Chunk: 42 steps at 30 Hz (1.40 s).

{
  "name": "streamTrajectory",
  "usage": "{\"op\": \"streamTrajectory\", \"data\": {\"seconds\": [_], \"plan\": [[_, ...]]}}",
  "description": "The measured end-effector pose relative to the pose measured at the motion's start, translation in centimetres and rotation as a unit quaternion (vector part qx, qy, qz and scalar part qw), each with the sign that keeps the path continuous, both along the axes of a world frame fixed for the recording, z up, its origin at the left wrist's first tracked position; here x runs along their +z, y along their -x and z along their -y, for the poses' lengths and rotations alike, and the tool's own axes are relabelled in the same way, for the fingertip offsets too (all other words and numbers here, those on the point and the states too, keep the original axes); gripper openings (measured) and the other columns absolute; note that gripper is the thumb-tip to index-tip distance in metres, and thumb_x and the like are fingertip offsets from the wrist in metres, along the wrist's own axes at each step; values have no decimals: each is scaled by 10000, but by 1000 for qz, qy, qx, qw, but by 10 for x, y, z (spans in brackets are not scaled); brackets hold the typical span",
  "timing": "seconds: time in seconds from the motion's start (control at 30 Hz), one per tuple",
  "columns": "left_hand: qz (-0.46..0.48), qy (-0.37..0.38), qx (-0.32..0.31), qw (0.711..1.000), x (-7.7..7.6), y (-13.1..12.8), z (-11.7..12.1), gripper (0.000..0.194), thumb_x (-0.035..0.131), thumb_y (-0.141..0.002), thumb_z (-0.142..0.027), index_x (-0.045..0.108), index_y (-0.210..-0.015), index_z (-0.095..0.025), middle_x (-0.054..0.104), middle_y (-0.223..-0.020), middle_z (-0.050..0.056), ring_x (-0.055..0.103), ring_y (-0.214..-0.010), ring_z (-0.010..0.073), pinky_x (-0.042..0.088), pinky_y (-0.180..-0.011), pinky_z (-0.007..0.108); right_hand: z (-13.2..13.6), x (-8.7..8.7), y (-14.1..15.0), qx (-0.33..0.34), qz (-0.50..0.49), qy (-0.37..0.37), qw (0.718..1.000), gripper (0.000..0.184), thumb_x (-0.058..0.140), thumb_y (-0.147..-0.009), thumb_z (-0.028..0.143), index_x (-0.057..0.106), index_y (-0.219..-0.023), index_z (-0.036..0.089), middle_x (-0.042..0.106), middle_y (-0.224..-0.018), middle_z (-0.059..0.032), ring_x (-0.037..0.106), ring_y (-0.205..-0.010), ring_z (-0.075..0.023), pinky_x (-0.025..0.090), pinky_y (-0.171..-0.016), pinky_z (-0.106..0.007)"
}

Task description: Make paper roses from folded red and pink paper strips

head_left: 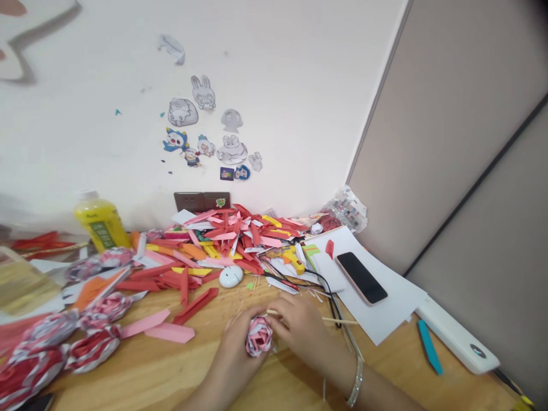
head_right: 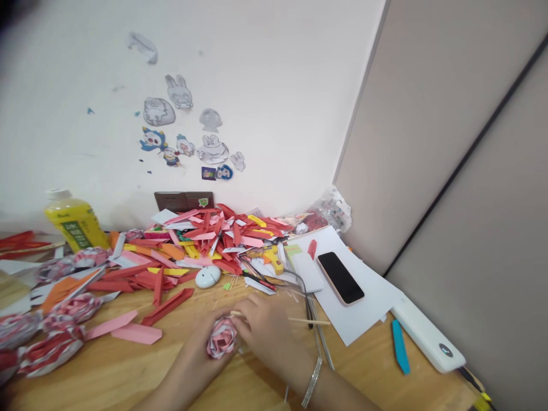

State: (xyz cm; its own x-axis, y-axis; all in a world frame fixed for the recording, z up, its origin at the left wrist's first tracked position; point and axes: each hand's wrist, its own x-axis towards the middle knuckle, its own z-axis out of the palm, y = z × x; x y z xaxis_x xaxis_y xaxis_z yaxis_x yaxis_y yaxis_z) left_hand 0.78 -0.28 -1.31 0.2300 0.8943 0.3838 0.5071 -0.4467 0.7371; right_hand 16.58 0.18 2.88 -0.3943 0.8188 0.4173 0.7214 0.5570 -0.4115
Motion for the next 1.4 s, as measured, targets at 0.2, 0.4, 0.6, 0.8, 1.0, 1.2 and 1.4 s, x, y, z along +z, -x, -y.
{"op": "streamTrajectory", "data": {"seconds": [0.2, 0.4, 0.6, 0.8, 1.0, 1.2, 1.4], "plan": [[-26, -20, 4, 999, 2, 0, 1, 375, 565, -659, -130, 561, -1028, -195, 668, -1002, 80, 603, -933, 257, 471, -816, 402, 1, -2, 3, -6, 3, -24, 1000, 35, 578, -828, 167, 606, -815, 184, 611, -788, -9, 543, -714, -149, 356, -613, -245], [-45, -43, -3, 998, 7, -1, 2, 381, 569, -655, -120, 566, -1027, -201, 675, -972, 78, 607, -903, 262, 460, -796, 405, 2, -3, 3, -12, 33, -54, 998, 74, 565, -838, 166, 617, -785, 171, 616, -752, -16, 548, -677, -152, 343, -586, -258], [-48, -54, 3, 997, 10, 0, 3, 328, 573, -648, -118, 590, -962, -210, 678, -916, 63, 612, -851, 253, 468, -752, 390, 2, -6, 4, -39, 14, -86, 995, 58, 651, -777, 160, 613, -733, 169, 615, -708, -3, 549, -634, -152, 332, -551, -257], [-63, -57, 4, 996, 6, 1, 2, 289, 559, -672, -109, 569, -950, -187, 663, -887, 72, 603, -832, 251, 461, -740, 401, 0, -10, 4, -33, 26, -99, 994, 56, 633, -788, 154, 623, -737, 174, 620, -693, 2, 552, -612, -146, 334, -535, -253], [-71, -61, -2, 996, 6, 0, 2, 310, 561, -673, -102, 562, -970, -189, 652, -890, 70, 594, -831, 251, 453, -740, 402, 1, -7, 3, -25, 41, -73, 996, 52, 611, -808, 164, 624, -758, 165, 637, -726, -7, 572, -649, -152, 361, -558, -249], [-72, -48, -3, 996, 7, 0, 2, 313, 559, -668, -92, 567, -965, -190, 650, -891, 69, 587, -836, 254, 444, -746, 403, 0, -9, 2, -10, 56, -71, 996, 77, 566, -843, 176, 631, -803, 162, 650, -754, -21, 586, -684, -160, 388, -590, -258], [-66, -45, -12, 997, 6, 1, 2, 328, 558, -673, -80, 563, -979, -197, 652, -919, 68, 585, -865, 251, 439, -767, 404, 0, -13, 2, 0, 63, -86, 994, 122, 514, -869, 169, 632, -838, 167, 648, -771, -31, 586, -704, -164, 401, -611, -263]]}}
